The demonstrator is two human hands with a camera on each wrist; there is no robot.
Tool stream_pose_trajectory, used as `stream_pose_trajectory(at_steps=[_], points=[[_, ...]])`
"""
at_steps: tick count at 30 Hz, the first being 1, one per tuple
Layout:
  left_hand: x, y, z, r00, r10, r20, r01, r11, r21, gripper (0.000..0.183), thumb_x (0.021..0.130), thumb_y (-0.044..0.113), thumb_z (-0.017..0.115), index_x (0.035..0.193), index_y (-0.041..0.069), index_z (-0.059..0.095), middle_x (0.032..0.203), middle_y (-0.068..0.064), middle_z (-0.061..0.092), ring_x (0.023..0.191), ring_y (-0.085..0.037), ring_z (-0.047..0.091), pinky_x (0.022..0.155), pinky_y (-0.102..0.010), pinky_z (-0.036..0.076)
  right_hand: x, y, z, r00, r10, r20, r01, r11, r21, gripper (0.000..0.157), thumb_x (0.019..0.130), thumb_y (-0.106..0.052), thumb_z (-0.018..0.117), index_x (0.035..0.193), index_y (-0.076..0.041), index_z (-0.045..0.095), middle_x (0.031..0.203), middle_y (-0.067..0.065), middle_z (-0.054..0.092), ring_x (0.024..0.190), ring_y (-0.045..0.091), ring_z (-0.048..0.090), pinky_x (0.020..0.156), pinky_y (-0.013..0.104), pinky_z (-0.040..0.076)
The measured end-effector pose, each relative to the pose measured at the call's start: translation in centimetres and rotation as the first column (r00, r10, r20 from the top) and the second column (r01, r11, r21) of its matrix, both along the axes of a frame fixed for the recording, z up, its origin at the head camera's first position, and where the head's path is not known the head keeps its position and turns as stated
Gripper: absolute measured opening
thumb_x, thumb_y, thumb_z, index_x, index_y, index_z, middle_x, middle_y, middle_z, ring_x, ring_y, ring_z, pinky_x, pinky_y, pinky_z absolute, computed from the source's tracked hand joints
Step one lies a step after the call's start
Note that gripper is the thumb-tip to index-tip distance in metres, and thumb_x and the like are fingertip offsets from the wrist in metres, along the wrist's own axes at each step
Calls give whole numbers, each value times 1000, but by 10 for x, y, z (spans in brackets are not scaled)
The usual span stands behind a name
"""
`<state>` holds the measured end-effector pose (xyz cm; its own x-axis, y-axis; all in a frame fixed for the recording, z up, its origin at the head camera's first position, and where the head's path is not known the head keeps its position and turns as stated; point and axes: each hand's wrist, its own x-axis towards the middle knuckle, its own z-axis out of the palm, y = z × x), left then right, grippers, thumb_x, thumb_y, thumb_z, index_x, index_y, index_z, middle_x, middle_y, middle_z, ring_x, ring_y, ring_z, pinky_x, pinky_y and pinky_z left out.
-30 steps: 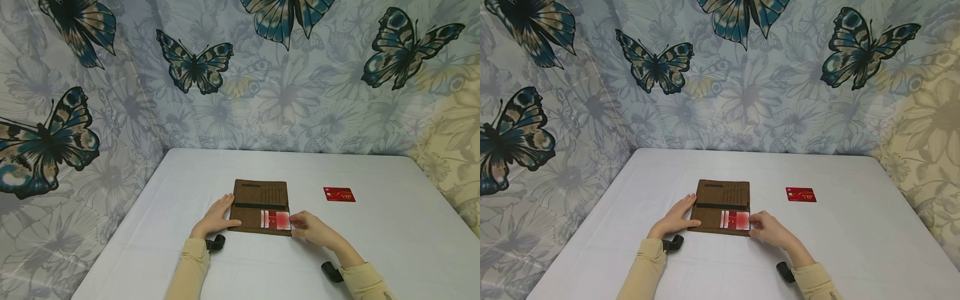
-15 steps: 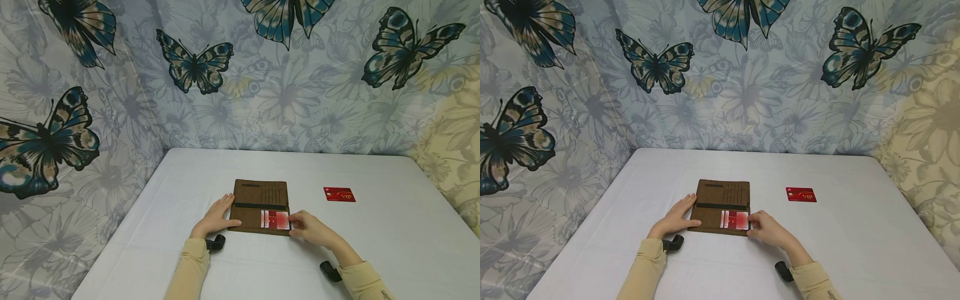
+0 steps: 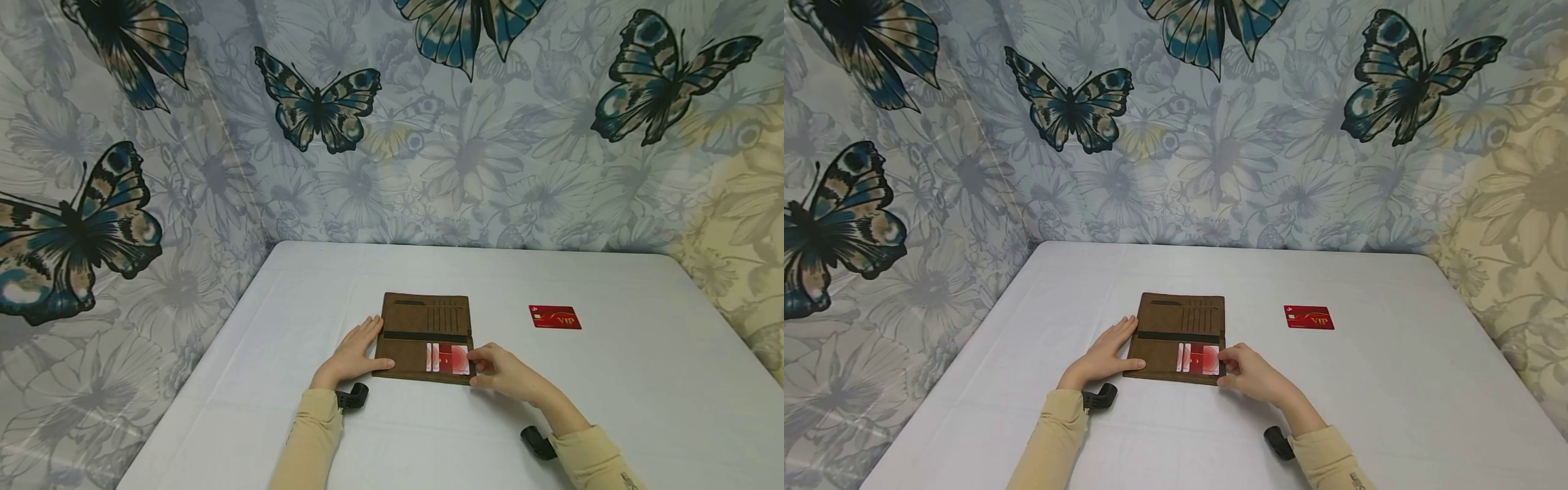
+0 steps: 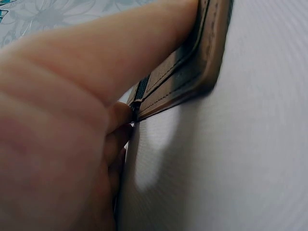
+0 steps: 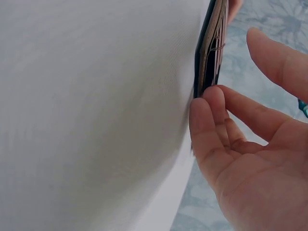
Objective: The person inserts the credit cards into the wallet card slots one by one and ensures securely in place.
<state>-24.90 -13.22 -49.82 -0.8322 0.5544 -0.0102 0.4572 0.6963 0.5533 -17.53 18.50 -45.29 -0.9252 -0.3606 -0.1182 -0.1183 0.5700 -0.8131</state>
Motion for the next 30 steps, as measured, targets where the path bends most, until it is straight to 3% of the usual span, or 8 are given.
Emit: stream_pose_trajectory(at_steps=[15,30], points=[[1,0,1,1000,2,10,-2,1000,7,94,82,54,62,148,4,17,153,-10,12,139,-20,5,111,-39,3,-1,-3,-1,999,38,-2,-38,999,26,54,77,-10,75,121,10,52,105,10,47,98,25,47,90,45,42],[1,0,3,1000,5,14,-5,1000,-7,93,83,53,61,148,4,17,153,-10,11,139,-20,4,111,-39,2,-1,-2,0,994,101,28,-102,994,27,63,77,-14,76,128,7,47,109,12,42,104,28,41,92,49,37]])
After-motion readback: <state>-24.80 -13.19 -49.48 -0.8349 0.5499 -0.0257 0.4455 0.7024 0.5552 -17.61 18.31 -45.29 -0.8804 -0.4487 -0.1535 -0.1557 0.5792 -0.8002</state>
